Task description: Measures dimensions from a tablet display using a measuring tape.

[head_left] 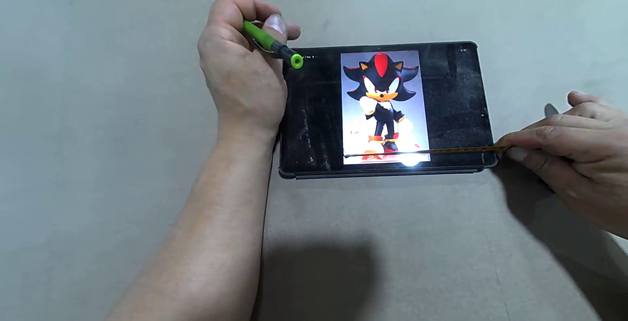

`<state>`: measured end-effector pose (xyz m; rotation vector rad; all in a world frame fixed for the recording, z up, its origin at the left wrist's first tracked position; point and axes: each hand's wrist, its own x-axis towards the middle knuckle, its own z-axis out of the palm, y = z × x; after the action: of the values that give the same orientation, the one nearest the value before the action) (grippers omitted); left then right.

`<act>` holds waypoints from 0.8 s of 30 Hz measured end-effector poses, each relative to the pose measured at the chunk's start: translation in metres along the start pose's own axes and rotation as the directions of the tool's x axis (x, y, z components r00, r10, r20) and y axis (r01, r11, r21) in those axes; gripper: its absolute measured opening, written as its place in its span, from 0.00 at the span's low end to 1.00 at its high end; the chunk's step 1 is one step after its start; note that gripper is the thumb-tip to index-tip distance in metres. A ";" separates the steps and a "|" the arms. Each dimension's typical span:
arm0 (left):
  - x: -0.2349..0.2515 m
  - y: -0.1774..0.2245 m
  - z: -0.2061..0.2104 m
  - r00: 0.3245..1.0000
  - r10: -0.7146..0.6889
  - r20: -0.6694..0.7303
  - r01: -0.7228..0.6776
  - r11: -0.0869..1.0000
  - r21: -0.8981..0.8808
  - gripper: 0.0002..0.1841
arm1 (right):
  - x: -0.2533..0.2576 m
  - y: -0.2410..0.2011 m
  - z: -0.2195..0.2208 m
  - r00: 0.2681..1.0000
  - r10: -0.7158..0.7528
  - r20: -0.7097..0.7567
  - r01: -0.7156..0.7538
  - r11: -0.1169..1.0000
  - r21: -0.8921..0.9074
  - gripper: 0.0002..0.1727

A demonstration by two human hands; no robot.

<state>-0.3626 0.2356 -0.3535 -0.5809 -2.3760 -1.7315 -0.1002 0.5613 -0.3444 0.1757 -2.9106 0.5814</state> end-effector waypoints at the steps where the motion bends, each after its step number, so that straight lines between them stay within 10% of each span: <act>1: 0.000 0.000 0.000 1.000 0.000 0.000 0.000 1.000 0.002 0.07 | 0.000 0.000 0.000 1.000 -0.005 -0.006 0.005 1.000 0.002 0.16; 24: -0.001 -0.001 0.000 1.000 0.020 0.000 -0.020 1.000 0.012 0.07 | 0.003 -0.005 -0.002 1.000 0.015 0.005 -0.015 1.000 0.006 0.17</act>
<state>-0.3621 0.2356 -0.3542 -0.6004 -2.3703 -1.7085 -0.1021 0.5575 -0.3404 0.1562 -2.9176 0.5936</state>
